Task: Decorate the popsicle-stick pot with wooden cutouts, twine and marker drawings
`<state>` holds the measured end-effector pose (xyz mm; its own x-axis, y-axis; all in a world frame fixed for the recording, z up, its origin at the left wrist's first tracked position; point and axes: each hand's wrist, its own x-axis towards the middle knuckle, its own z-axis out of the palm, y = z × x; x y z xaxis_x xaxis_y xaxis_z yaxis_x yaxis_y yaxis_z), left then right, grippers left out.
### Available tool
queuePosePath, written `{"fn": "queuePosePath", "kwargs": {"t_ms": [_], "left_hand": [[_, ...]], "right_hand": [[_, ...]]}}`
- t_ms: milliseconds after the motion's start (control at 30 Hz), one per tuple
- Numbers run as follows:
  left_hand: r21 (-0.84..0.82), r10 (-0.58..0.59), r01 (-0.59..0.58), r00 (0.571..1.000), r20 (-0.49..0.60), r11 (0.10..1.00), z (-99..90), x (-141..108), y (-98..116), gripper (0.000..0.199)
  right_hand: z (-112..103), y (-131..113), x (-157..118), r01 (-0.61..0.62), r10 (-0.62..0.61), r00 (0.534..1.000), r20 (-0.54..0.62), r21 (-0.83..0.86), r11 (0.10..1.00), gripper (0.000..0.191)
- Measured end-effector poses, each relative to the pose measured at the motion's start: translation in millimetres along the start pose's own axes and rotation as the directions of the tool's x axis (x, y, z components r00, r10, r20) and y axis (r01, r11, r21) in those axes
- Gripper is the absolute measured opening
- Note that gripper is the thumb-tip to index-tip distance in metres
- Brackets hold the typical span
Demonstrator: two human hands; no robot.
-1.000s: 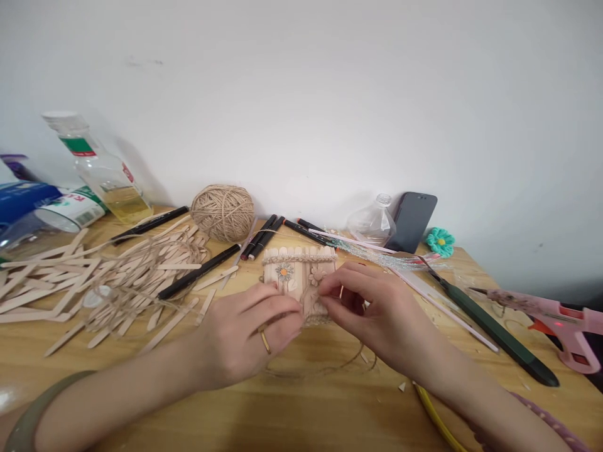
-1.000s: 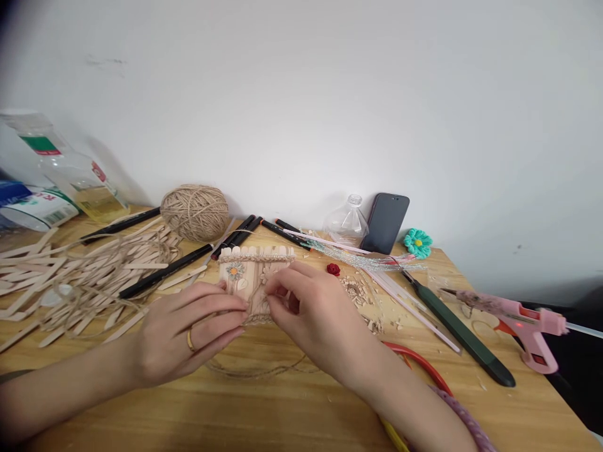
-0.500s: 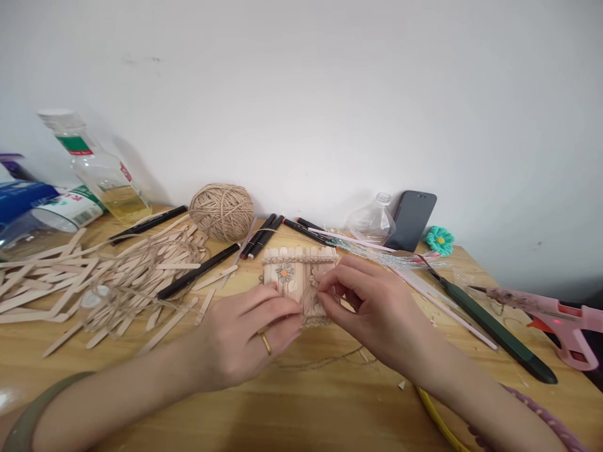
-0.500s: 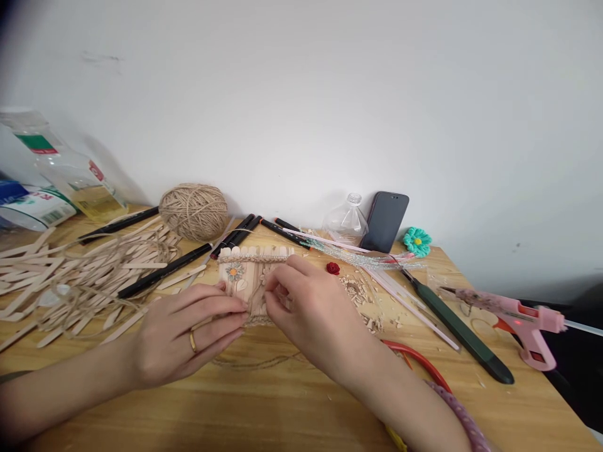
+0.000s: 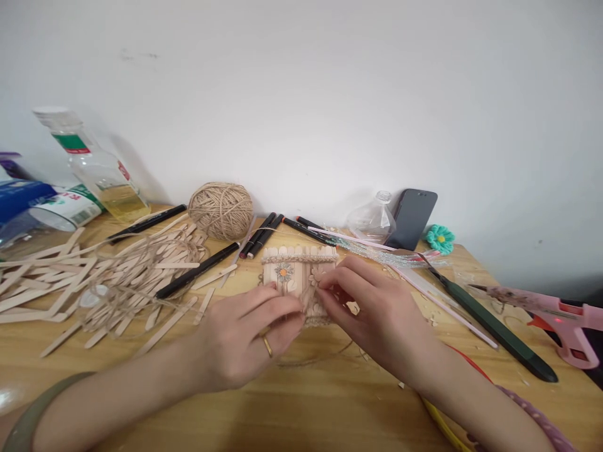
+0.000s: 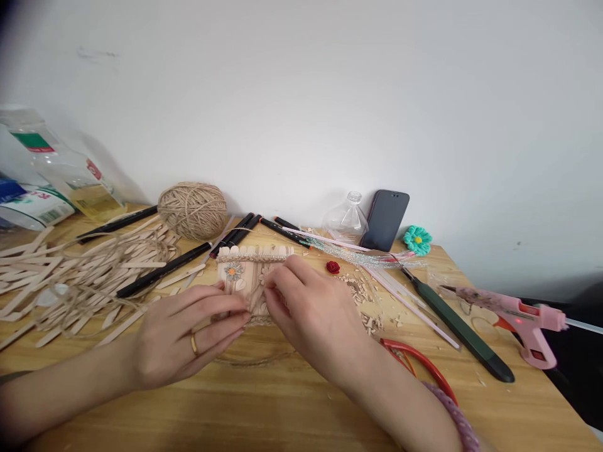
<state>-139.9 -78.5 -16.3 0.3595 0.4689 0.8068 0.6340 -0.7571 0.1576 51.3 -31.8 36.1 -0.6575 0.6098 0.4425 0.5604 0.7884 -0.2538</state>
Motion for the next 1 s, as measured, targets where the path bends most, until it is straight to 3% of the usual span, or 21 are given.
{"fn": "queuePosePath", "kwargs": {"t_ms": [200,333,500,733,1000], "left_hand": [[-0.018,0.121,-0.120,0.990,0.071,0.993,-4.6,0.4,-4.3,0.014],[-0.029,0.100,-0.098,0.990,0.100,0.995,-6.1,2.2,-6.2,0.018],[-0.002,0.065,-0.065,0.997,0.050,0.998,-7.3,1.7,-7.1,0.023],[0.014,0.106,-0.108,0.992,0.071,0.994,-6.2,6.6,-6.2,0.008],[-0.036,0.111,-0.108,0.989,0.093,0.993,-8.0,7.3,-4.9,0.009]], "right_hand": [[1.1,1.4,-0.6,-0.009,0.009,1.000,-0.011,0.006,1.000,0.014],[0.5,1.9,-1.2,-0.006,0.006,1.000,-0.004,0.019,1.000,0.013],[0.4,3.0,-1.8,-0.008,0.008,1.000,0.006,0.022,1.000,0.015],[0.8,2.8,-1.5,0.008,-0.008,1.000,0.000,0.030,1.000,0.014],[0.5,2.4,0.3,0.002,-0.002,1.000,-0.023,0.002,1.000,0.015]]}}
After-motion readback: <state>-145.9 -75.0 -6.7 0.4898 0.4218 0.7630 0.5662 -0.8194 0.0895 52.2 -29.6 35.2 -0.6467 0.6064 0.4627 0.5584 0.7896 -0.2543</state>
